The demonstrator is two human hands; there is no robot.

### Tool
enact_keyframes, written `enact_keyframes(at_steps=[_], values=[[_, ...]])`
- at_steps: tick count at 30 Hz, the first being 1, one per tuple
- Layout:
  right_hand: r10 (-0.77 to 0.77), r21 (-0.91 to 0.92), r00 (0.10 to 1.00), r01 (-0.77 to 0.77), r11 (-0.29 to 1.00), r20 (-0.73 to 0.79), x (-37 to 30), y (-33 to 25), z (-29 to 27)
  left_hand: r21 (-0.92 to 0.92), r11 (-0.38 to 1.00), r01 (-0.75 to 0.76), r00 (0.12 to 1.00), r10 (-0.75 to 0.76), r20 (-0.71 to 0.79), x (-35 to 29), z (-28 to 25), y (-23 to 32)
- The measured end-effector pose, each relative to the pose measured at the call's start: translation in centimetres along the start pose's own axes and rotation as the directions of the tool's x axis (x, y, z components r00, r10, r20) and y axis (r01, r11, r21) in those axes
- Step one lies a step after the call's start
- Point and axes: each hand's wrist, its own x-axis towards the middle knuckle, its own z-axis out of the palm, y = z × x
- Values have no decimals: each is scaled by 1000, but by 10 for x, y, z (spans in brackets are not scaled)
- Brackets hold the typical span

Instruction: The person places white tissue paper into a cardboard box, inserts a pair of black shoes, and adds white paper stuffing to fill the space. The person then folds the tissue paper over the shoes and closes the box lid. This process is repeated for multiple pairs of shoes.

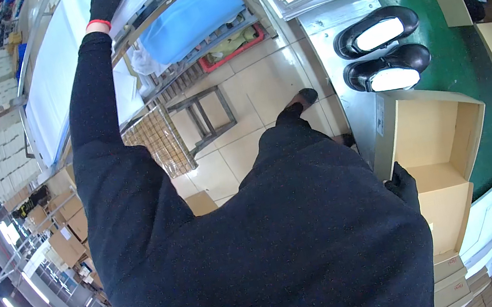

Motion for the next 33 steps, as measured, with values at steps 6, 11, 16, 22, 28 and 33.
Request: enact_keyframes(at_steps=[6, 11, 16, 22, 28, 33], values=[[-132, -113, 990, 138, 984, 56, 10, 15, -2, -757, 653, -32, 878, -344, -334, 23, -11, -64], [-111, -42, 985, 106, 993, -131, 9, 13, -28, -980, 192, 44, 991, 117, 68, 19, -54, -90], [-265, 69, 934, 289, 955, -241, -7, -32, -64, -616, 788, 16, 960, 160, 229, 26, -86, 12], [-443, 581, 896, 354, 733, 13, -26, -99, -37, -902, 250, 352, 432, 812, 393, -14, -88, 292], [-420, 702, 889, 416, 579, -181, -26, -117, -33, -953, 198, 227, -314, 942, 121, -153, 2, 495], [-109, 493, 650, 665, 561, -752, -58, -40, -94, -911, 249, 328, -259, 951, 167, -133, -28, 538]])
